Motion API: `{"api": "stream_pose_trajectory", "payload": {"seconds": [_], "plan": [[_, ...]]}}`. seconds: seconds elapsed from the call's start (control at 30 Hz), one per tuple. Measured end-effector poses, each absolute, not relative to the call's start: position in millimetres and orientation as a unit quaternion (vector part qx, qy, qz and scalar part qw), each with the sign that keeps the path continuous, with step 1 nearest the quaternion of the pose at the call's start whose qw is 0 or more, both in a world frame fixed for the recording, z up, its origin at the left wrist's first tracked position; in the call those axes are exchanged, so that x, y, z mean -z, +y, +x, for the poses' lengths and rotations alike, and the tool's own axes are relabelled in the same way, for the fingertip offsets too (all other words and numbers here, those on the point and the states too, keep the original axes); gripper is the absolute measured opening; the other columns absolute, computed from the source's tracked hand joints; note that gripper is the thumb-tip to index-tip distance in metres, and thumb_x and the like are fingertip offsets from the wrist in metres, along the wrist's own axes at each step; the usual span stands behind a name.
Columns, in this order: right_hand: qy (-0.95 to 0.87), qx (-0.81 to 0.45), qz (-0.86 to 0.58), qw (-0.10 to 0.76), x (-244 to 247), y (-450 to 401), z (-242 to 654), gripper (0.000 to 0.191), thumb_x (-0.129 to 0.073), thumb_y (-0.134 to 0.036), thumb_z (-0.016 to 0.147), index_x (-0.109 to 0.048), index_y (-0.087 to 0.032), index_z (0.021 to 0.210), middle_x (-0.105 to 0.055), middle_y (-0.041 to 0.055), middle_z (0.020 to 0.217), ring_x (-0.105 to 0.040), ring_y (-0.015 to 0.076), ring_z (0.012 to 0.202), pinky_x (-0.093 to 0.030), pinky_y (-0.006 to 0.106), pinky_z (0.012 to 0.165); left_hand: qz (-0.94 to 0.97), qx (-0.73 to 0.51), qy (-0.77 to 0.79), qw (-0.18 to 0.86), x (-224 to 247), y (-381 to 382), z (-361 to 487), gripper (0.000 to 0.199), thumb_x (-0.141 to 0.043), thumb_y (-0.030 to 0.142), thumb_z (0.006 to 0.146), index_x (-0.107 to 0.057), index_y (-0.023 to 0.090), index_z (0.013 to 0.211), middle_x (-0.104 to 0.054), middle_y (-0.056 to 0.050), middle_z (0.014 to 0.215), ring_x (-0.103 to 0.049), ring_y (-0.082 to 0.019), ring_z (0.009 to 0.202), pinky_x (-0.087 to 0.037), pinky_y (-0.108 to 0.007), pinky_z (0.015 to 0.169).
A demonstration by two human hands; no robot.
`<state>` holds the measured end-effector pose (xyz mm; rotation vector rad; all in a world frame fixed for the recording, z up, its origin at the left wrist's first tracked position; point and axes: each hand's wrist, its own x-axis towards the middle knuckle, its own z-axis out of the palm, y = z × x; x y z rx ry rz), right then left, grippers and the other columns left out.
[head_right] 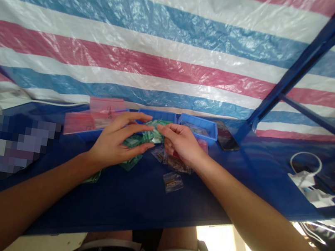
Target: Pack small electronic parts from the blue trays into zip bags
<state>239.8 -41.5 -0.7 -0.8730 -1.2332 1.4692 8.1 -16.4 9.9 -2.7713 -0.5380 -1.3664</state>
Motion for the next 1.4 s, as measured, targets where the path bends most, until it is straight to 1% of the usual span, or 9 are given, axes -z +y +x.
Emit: {"api": "stream_pose_trajectory", "payload": {"seconds": [0.17, 0.33, 0.47, 0.63, 0.87, 0.97, 1.03, 1.2, 1.4], "plan": [[-0.474, -0.644, -0.352, 0.486, 0.1, -43.0, 235.9, 0.05, -0.089, -0.054, 0.084, -0.054, -0.022, 0.07, -0.041, -0.0101, 0.048, -0.029, 0.0061, 0.039, -0.019, 0.025, 0.04, -0.906, 0.407, -0.118, 0.002, -9.0, -13.9, 7.6, 0.037, -0.085, 0.035, 0.094, -0.073, 0.024, 0.127, -0.069, -0.015, 0.141, -0.067, -0.03, 0.13, -0.058, -0.049, 0.11], [-0.526, -0.6, -0.375, 0.472, -3.6, -44.5, 238.7, 0.058, -0.082, -0.064, 0.089, -0.052, -0.022, 0.063, -0.043, -0.0069, 0.047, -0.031, 0.0074, 0.038, -0.019, 0.027, 0.04, -0.895, 0.429, -0.121, -0.003, -6.9, -12.2, 5.2, 0.025, -0.072, 0.02, 0.102, -0.074, 0.022, 0.128, -0.077, -0.011, 0.121, -0.074, -0.022, 0.112, -0.061, -0.037, 0.1], [-0.586, -0.463, -0.403, 0.529, -5.1, -45.9, 239.9, 0.051, -0.073, -0.071, 0.094, -0.064, -0.022, 0.083, -0.059, -0.0032, 0.063, -0.047, 0.0107, 0.05, -0.035, 0.025, 0.046, -0.869, 0.457, -0.188, -0.005, -5.6, -15.7, 5.3, 0.022, -0.071, 0.024, 0.105, -0.074, 0.018, 0.125, -0.08, -0.009, 0.109, -0.077, -0.018, 0.097, -0.061, -0.029, 0.091], [-0.632, -0.426, -0.355, 0.541, -5.5, -49.1, 237.0, 0.041, -0.084, -0.055, 0.091, -0.074, -0.023, 0.114, -0.075, 0.0032, 0.099, -0.067, 0.0154, 0.081, -0.053, 0.026, 0.069, -0.851, 0.452, -0.267, -0.004, -4.6, -20.0, 5.9, 0.037, -0.073, 0.032, 0.104, -0.07, 0.02, 0.139, -0.082, -0.005, 0.107, -0.075, -0.014, 0.083, -0.06, -0.024, 0.083], [-0.608, -0.479, -0.334, 0.537, -1.5, -43.2, 240.3, 0.037, -0.089, -0.052, 0.086, -0.079, -0.023, 0.105, -0.078, 0.0017, 0.09, -0.061, 0.0129, 0.064, -0.05, 0.026, 0.058, -0.883, 0.413, -0.217, -0.057, -5.8, -19.8, 5.2, 0.035, -0.061, 0.029, 0.11, -0.066, 0.019, 0.144, -0.078, -0.011, 0.123, -0.076, -0.018, 0.102, -0.061, -0.029, 0.096], [-0.561, -0.526, -0.327, 0.549, -0.3, -39.0, 242.7, 0.039, -0.093, -0.05, 0.083, -0.079, -0.023, 0.108, -0.077, 0.0002, 0.086, -0.061, 0.0125, 0.064, -0.05, 0.025, 0.057, -0.888, 0.419, -0.183, -0.048, -7.9, -16.6, 6.3, 0.054, -0.076, 0.039, 0.101, -0.062, 0.018, 0.149, -0.066, -0.019, 0.146, -0.067, -0.029, 0.131, -0.06, -0.04, 0.106], [-0.525, -0.56, -0.326, 0.552, 0.4, -37.6, 242.9, 0.04, -0.095, -0.049, 0.08, -0.078, -0.022, 0.105, -0.074, -0.0016, 0.079, -0.06, 0.0114, 0.06, -0.048, 0.024, 0.055, -0.888, 0.429, -0.165, -0.026, -7.7, -13.9, 6.6, 0.055, -0.082, 0.039, 0.096, -0.065, 0.02, 0.145, -0.063, -0.019, 0.15, -0.064, -0.03, 0.135, -0.059, -0.045, 0.109], [-0.507, -0.589, -0.355, 0.52, 1.3, -38.1, 242.1, 0.044, -0.089, -0.061, 0.083, -0.078, -0.02, 0.097, -0.072, 0.001, 0.079, -0.063, 0.0134, 0.062, -0.049, 0.026, 0.056, -0.882, 0.448, -0.146, -0.01, -4.9, -11.3, 5.6, 0.022, -0.069, 0.019, 0.104, -0.075, 0.02, 0.126, -0.078, -0.01, 0.119, -0.075, -0.02, 0.111, -0.06, -0.034, 0.101], [-0.61, -0.431, -0.382, 0.544, -4.4, -42.1, 244.1, 0.039, -0.078, -0.061, 0.095, -0.077, -0.022, 0.09, -0.07, 0.0001, 0.087, -0.062, 0.0128, 0.07, -0.051, 0.028, 0.069, -0.844, 0.471, -0.255, -0.007, -4.2, -17.8, 6.7, 0.034, -0.077, 0.03, 0.102, -0.072, 0.019, 0.134, -0.079, -0.003, 0.1, -0.073, -0.013, 0.083, -0.059, -0.025, 0.085]]}}
